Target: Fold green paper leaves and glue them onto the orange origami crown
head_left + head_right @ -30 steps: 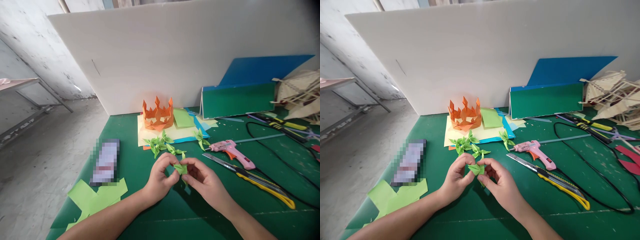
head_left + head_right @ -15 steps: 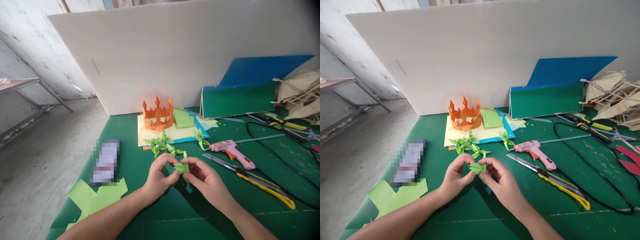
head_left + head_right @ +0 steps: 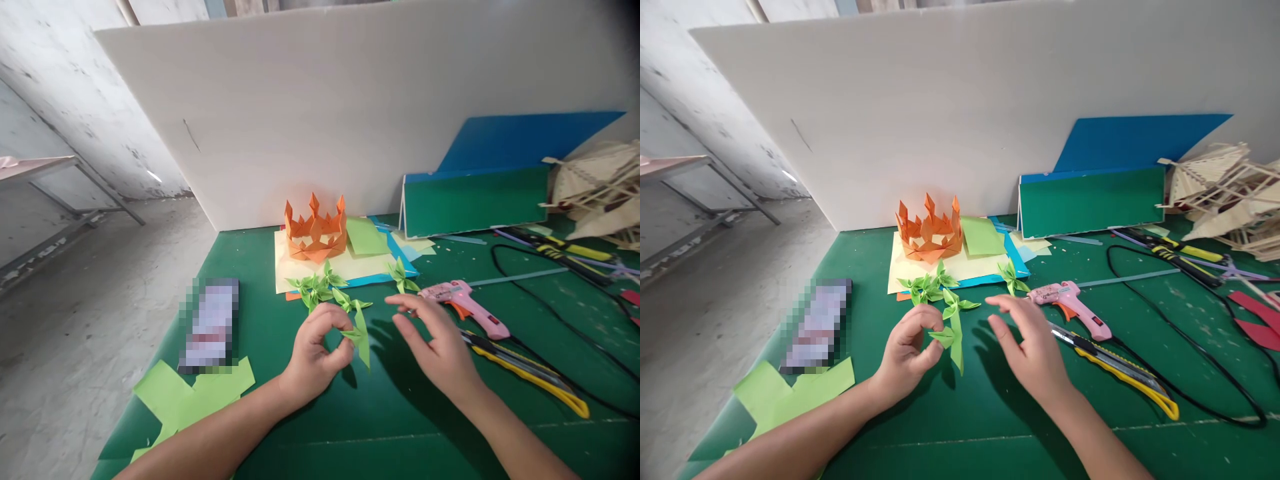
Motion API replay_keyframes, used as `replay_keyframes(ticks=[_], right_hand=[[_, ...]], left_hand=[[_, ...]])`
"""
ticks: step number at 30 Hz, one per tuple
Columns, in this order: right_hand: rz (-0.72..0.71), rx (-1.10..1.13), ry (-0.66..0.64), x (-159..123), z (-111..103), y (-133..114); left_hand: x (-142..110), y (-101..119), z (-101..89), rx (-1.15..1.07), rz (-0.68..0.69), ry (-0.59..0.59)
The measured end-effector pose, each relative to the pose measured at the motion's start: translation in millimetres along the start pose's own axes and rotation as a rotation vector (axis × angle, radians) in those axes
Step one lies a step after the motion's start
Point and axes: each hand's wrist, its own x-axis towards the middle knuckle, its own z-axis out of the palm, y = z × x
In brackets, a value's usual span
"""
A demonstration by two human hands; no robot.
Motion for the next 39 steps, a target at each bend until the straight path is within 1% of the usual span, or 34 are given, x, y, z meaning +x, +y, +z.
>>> replay_keyframes(ticks=[1,3,5,7,10,13,16,18,20,22,25,28,30,32,34,37,39], right_hand=[[-0.056,-0.123,0.067,3.7,-4.7,8.3],[-0.107,-0.328,0.131,9.7,-12.3,23.4],[-0.106,-0.464,0.136,13.3,-15.9,33.9],[-0.092,-0.525,0.11,15.3,-15.7,39.4],[-0.04,-0.546,0.089,20.3,-12.6,41.5],[0.036,-0.528,0.065,30.8,-11.3,41.1],[0.111,-0.464,-0.016,43.9,-10.8,40.8],[0.142,-0.427,-0.054,51.9,-9.0,40.5],[0.143,-0.405,-0.067,58.4,-6.2,39.5],[0.132,-0.388,-0.061,63.2,-3.7,36.4],[0.09,-0.326,-0.033,65.5,-4.1,25.3],[0.007,-0.136,0.033,57.9,-10.1,7.6],[-0.016,-0.018,0.066,45.6,-14.6,-3.7],[-0.023,0.029,0.046,28.6,-16.7,-10.9],[-0.034,0.025,0.02,10.0,-15.1,-12.9],[-0.047,-0.037,0.023,-12.3,-8.4,-10.7],[-0.059,-0.094,0.038,-19.7,-4.3,-10.2]], left_hand=[[0.2,-0.4,-1.1,0.004,0.006,0.018],[1.0,-1.9,-3.3,0.016,0.014,0.054],[2.0,-4.0,-5.3,0.035,0.016,0.093],[3.4,-6.6,-7.1,0.053,0.006,0.149],[5.9,-9.4,-9.7,0.022,-0.039,0.199],[8.7,-9.8,-13.4,-0.097,-0.121,0.171],[10.2,-9.3,-18.3,-0.143,-0.186,0.149],[9.9,-9.7,-21.2,-0.134,-0.189,0.144],[9.0,-10.5,-23.1,-0.133,-0.172,0.139],[8.0,-11.0,-24.2,-0.126,-0.151,0.135],[8.2,-9.8,-24.7,-0.05,-0.129,0.129],[11.7,-7.9,-25.5,0.097,-0.1,0.125],[15.3,-8.1,-26.7,0.253,-0.078,0.108],[19.1,-10.5,-28.2,0.415,-0.062,0.072],[22.2,-14.5,-29.5,0.512,-0.064,0.058],[23.3,-17.8,-29.1,0.49,-0.09,0.118],[20.0,-14.7,-25.6,0.435,-0.084,0.163]])
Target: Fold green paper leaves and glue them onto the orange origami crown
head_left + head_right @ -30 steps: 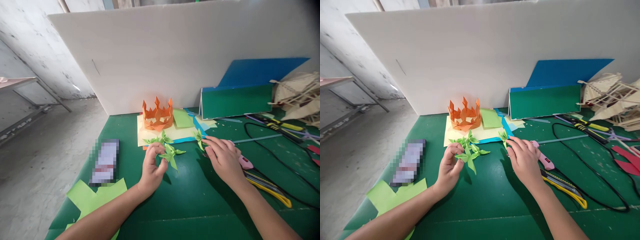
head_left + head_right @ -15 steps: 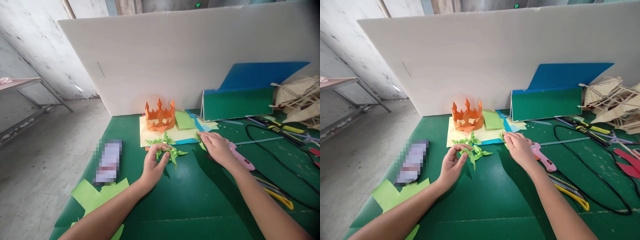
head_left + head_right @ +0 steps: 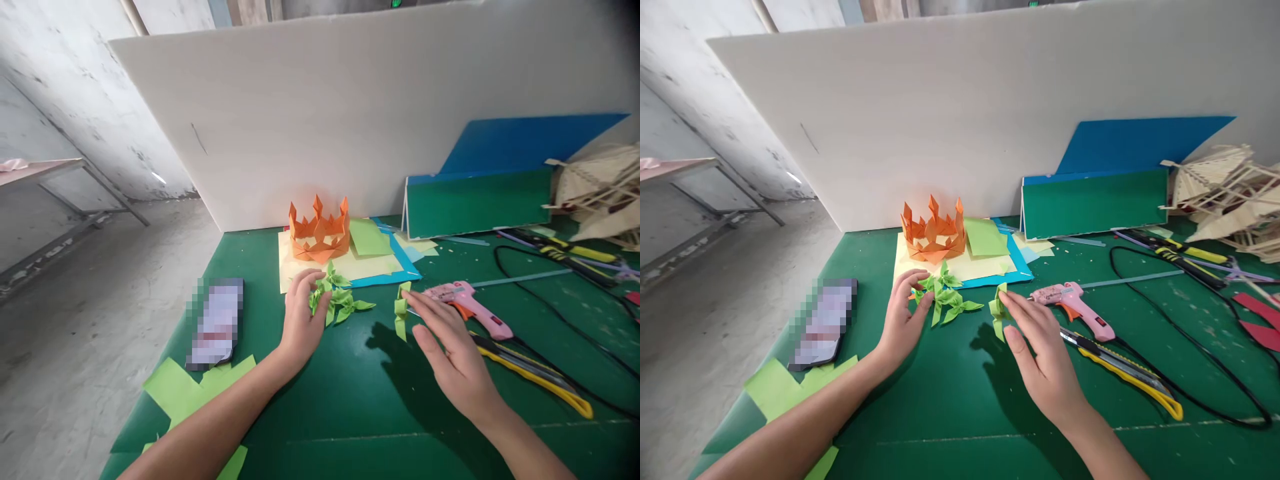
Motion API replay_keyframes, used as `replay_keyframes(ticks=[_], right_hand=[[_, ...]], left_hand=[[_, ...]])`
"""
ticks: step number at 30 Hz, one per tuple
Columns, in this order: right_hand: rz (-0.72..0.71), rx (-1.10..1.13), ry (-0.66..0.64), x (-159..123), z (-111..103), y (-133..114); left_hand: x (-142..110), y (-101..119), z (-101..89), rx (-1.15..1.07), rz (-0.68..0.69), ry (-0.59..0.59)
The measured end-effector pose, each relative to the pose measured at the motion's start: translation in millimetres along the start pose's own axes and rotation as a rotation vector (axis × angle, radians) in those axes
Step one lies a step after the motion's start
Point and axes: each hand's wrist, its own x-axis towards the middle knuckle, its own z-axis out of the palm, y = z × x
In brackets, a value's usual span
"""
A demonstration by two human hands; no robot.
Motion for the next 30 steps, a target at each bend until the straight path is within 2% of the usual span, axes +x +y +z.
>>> replay_keyframes(ticks=[2,5,8,11,14,17,20,23,27,30], right_hand=[[-0.031,-0.06,0.005,-2.2,2.1,-3.0],[-0.12,-0.141,-0.039,-2.6,4.1,-11.9],[-0.22,-0.177,-0.117,-5.4,7.6,-20.9],[-0.271,-0.169,-0.2,-8.2,11.6,-24.8],[-0.262,-0.11,-0.241,-7.8,14.3,-22.3],[-0.14,0.018,-0.186,-5.6,15.7,-17.0],[-0.025,0.11,-0.112,-3.8,16.5,-13.8],[-0.064,0.13,-0.037,-3.0,16.9,-14.2],[-0.165,0.123,0.066,-4.5,18.6,-17.6],[-0.211,0.12,0.093,-6.5,20.6,-20.6]], left_hand=[[-8.8,8.5,2.4,-0.045,0.039,-0.01],[-27.3,24.1,10.2,-0.235,0.041,-0.173],[-42.9,34.9,21.6,-0.503,-0.118,-0.314],[-47.8,37.6,30.4,-0.646,-0.302,-0.302],[-44.1,34.6,33.7,-0.814,-0.458,-0.266],[-38.7,30.5,33.4,-0.966,-0.523,-0.24],[-36.3,28.5,32.3,-1.01,-0.508,-0.189],[-36.6,28.8,31.6,-1.049,-0.501,-0.178],[-38.6,29.2,31.3,-1.039,-0.522,-0.293],[-40.8,28.0,32.0,-0.979,-0.526,-0.338]])
